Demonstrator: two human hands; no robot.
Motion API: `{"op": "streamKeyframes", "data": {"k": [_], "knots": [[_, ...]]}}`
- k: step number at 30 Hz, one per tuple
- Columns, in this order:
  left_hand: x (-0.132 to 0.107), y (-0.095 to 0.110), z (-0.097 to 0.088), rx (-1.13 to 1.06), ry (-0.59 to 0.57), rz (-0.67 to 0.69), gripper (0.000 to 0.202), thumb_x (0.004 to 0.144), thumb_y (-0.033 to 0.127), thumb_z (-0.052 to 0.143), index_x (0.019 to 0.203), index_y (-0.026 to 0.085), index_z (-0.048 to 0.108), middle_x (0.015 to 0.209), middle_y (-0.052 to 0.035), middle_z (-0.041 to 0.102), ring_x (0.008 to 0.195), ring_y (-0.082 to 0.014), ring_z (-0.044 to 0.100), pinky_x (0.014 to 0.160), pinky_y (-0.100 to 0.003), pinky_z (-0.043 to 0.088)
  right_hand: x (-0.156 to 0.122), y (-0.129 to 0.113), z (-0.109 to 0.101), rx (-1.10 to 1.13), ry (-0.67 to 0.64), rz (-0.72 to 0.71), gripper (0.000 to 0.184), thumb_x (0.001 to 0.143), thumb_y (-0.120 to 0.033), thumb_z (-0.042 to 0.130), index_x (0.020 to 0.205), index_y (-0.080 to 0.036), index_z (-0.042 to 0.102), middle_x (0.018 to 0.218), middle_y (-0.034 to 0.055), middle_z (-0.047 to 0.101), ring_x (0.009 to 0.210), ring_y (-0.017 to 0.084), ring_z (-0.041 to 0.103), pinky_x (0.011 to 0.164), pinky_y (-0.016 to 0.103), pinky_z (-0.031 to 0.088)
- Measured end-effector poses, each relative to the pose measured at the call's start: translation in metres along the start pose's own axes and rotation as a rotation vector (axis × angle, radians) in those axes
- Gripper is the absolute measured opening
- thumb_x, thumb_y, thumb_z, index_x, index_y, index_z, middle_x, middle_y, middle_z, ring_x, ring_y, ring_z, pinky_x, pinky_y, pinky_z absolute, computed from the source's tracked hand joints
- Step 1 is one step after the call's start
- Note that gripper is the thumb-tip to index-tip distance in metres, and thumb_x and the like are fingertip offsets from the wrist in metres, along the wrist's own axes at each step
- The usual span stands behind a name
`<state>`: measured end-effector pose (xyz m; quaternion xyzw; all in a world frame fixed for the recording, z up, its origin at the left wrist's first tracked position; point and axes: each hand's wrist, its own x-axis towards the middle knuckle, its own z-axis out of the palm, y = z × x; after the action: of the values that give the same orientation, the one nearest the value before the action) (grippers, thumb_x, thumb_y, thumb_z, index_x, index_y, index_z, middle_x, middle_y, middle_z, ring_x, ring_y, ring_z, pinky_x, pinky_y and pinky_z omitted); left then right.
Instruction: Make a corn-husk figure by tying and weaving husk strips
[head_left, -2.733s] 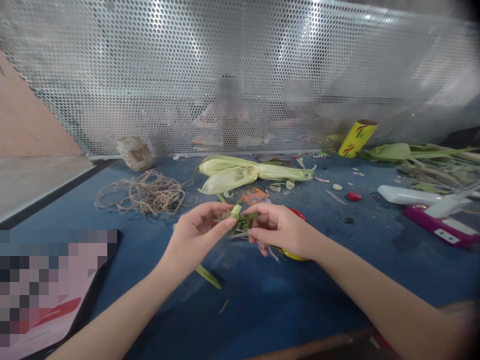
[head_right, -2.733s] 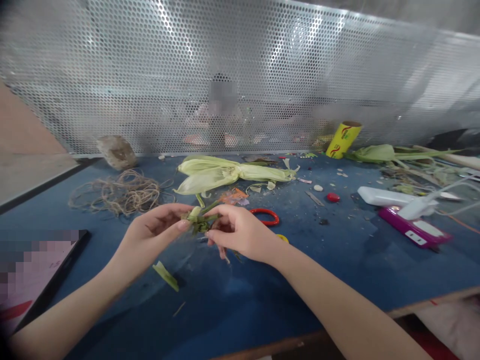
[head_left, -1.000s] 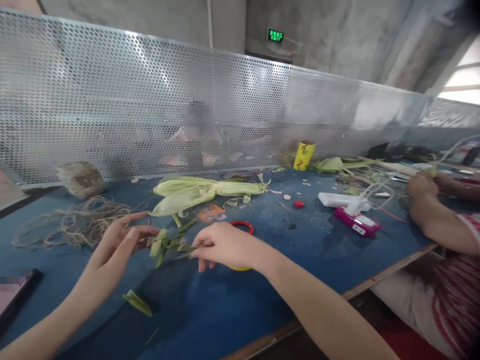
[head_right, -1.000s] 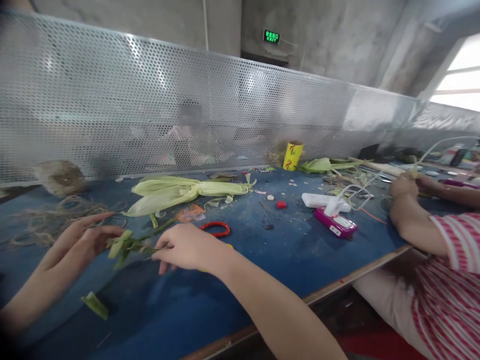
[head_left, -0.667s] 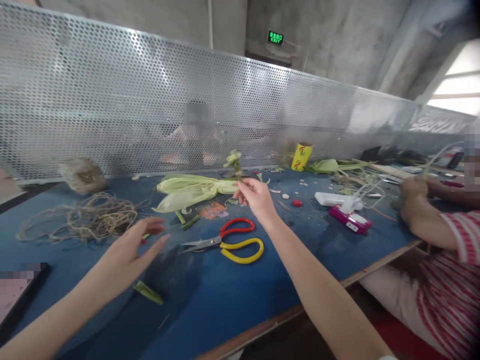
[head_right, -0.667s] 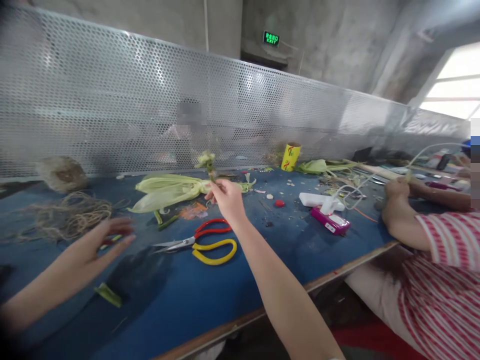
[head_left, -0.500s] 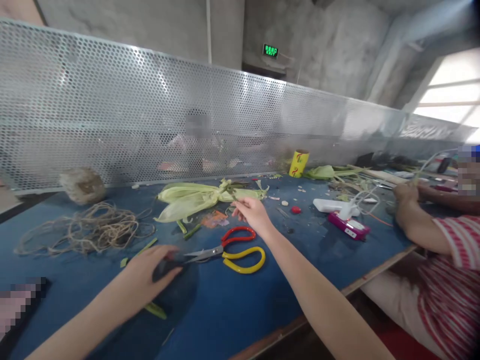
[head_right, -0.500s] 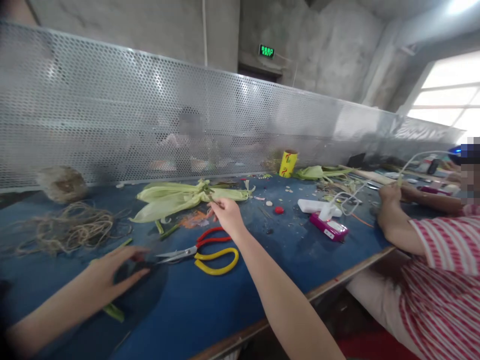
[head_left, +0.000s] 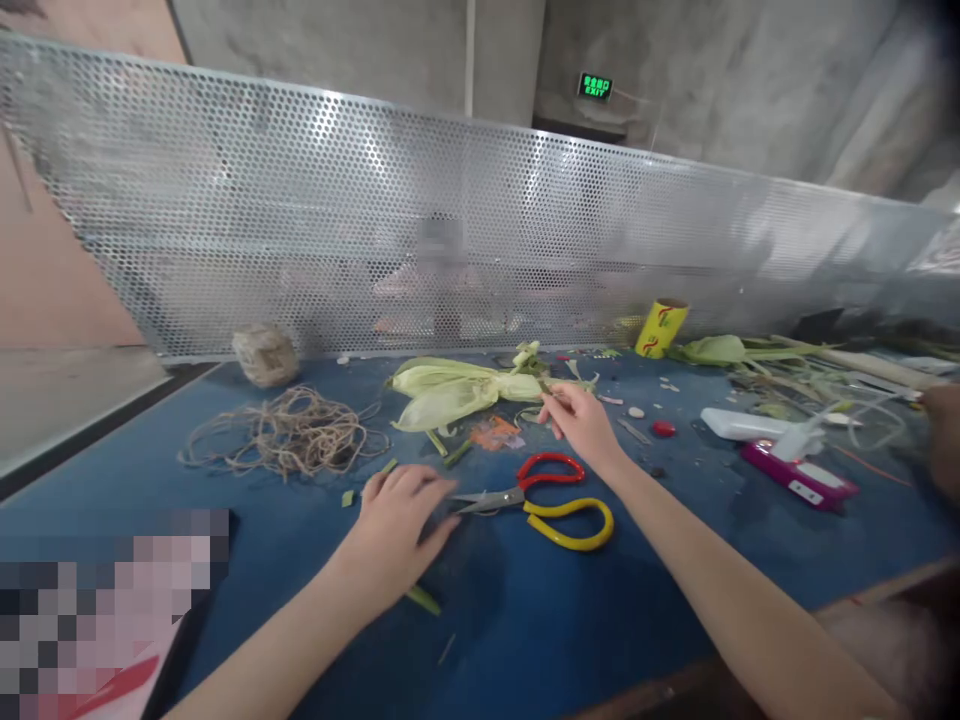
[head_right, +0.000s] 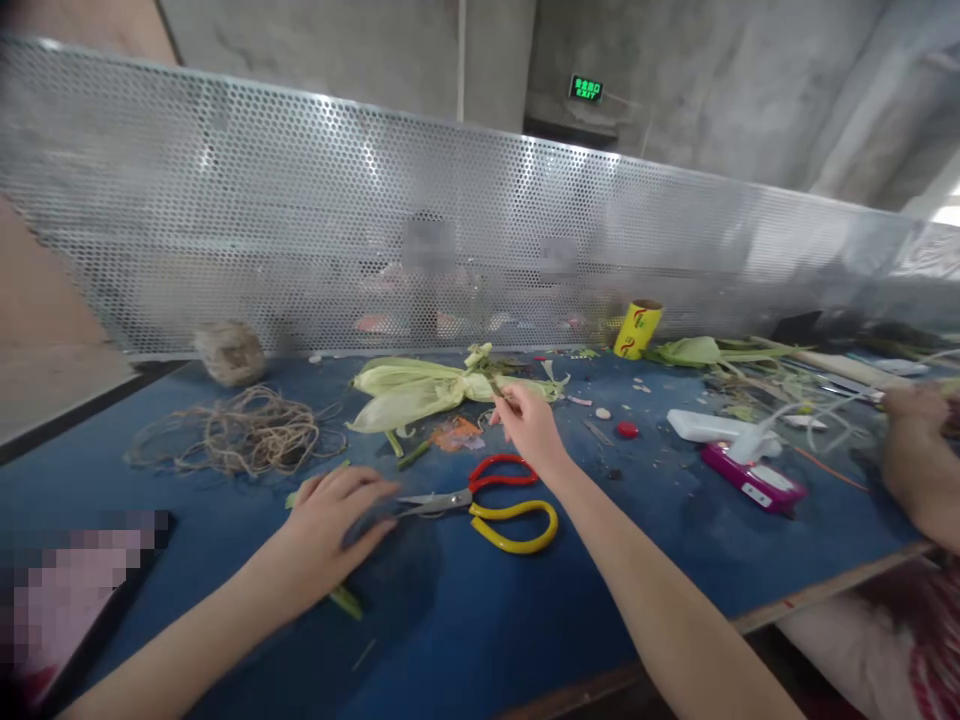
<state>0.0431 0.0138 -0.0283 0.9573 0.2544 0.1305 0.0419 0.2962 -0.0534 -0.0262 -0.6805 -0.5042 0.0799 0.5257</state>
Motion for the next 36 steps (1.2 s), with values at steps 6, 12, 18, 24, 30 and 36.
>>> {"op": "streamKeyframes", "data": {"k": [6,12,18,24,30,36], "knots": [[0.053,-0.014,-0.011,0.108,-0.159,-0.201,0.021,0.082,0.027,0.048,0.094,0.021,0.065,0.103,-0.0097,0.061,0.102,-0.0294,0.054,0.082,-0.046,0.042,0.000,0.003,0.003,-0.011,-0.050,0.025,0.022,0.082,-0.038,0.041,0.082,-0.018,0.049,0.065,0.0028,0.061,0.038,0.009,0.043,0.047,0.025,0.039],[0.116,-0.036,0.001,0.142,-0.257,-0.273,0.029,0.086,0.030,0.049,0.110,0.016,0.053,0.112,-0.0083,0.055,0.094,-0.0193,0.056,0.080,-0.040,0.048,-0.001,0.011,0.003,-0.049,-0.103,0.096,0.017,0.081,-0.030,0.041,0.077,-0.018,0.053,0.064,0.0024,0.063,0.037,0.010,0.044,0.047,0.025,0.040],[0.160,-0.056,0.003,0.208,-0.173,-0.349,0.031,0.085,0.030,0.051,0.113,0.015,0.051,0.113,-0.0086,0.054,0.095,-0.0202,0.056,0.079,-0.041,0.048,0.007,0.017,-0.004,-0.104,-0.110,0.146,0.022,0.084,-0.028,0.041,0.074,-0.018,0.057,0.059,0.0009,0.062,0.042,0.012,0.050,0.046,0.025,0.040],[0.163,-0.054,-0.004,0.288,-0.151,-0.348,0.031,0.085,0.030,0.050,0.112,0.015,0.051,0.112,-0.0086,0.055,0.095,-0.0198,0.056,0.079,-0.040,0.049,0.017,0.027,-0.025,-0.199,-0.111,0.285,0.025,0.088,-0.033,0.046,0.103,-0.014,0.055,0.095,0.0048,0.060,0.077,0.013,0.059,0.068,0.031,0.050],[0.138,-0.041,-0.011,0.423,-0.092,-0.247,0.032,0.085,0.030,0.051,0.113,0.015,0.051,0.114,-0.0086,0.054,0.097,-0.0203,0.055,0.081,-0.042,0.048,0.014,0.028,-0.028,-0.295,-0.233,0.315,0.028,0.087,-0.031,0.049,0.110,-0.016,0.053,0.110,0.0075,0.056,0.092,0.017,0.057,0.078,0.038,0.049],[0.076,0.009,-0.058,0.468,-0.066,-0.178,0.015,0.079,0.014,0.053,0.088,0.010,0.063,0.092,-0.0163,0.063,0.092,-0.0334,0.058,0.073,-0.043,0.045,0.000,0.011,-0.009,-0.386,-0.363,0.245,0.026,0.088,-0.031,0.048,0.109,-0.017,0.054,0.110,0.0069,0.056,0.091,0.017,0.057,0.078,0.036,0.049]]}}
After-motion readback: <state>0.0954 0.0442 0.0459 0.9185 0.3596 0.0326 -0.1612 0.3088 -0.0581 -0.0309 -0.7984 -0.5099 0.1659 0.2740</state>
